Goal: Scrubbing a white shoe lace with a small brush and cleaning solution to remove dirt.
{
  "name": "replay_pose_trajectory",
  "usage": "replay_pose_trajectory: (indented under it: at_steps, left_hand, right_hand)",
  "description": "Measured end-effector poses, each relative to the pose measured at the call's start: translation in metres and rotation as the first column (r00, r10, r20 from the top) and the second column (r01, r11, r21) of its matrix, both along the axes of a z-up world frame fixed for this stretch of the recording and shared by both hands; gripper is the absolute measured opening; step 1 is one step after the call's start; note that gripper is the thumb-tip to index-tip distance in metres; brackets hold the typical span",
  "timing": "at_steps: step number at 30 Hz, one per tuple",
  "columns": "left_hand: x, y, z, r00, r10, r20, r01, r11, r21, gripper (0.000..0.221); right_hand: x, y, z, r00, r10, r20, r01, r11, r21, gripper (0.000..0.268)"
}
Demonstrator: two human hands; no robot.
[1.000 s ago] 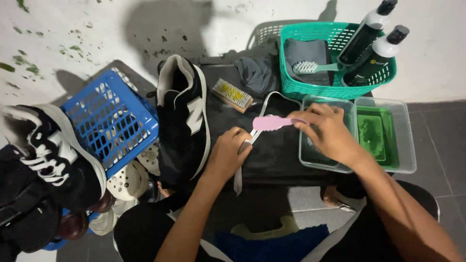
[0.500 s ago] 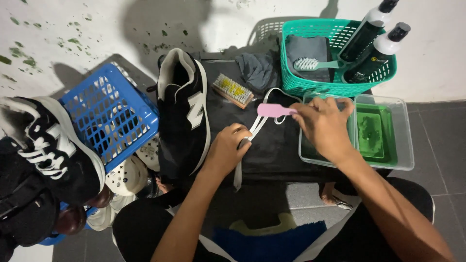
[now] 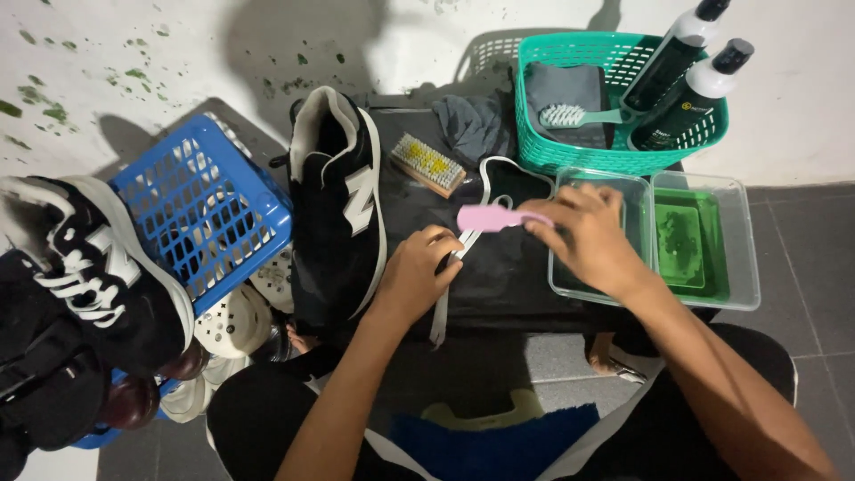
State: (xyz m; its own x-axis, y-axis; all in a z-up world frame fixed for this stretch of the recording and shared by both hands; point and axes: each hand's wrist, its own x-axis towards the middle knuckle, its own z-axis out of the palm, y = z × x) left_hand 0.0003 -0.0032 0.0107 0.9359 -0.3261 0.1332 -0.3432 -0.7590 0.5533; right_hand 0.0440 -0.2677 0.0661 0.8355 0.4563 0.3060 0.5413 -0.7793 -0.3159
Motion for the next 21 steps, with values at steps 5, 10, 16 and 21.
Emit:
replay_pose_trajectory:
  at_steps: [5,10,16,21]
  left_hand:
    - [-0.001,0.000,0.005,1.000,0.006,-0.019,-0.006,1.000,-0.010,0.013]
    - [-0.001,0.002,0.005,1.000,-0.003,-0.026,0.003,1.000,0.011,0.015]
    - [0.000,0.003,0.002,0.999,-0.014,-0.030,0.014,1.000,0.015,0.016]
    - [0.000,0.003,0.000,1.000,-0.019,-0.018,0.019,1.000,0.023,0.018]
  right_hand:
    - [0.005,-0.006,-0.007,0.972,-0.071,0.224,0.116,0.974,-0.193,0.015]
    - [0.000,-0.002,0.000,0.998,0.004,0.058,-0.002,1.000,-0.025,0.010]
    - [0.002,-0.004,-0.001,0.967,-0.072,0.246,0.126,0.969,-0.212,0.016]
    - [0.000,0.000,0.003,0.989,-0.040,0.143,0.066,0.981,-0.182,0.013]
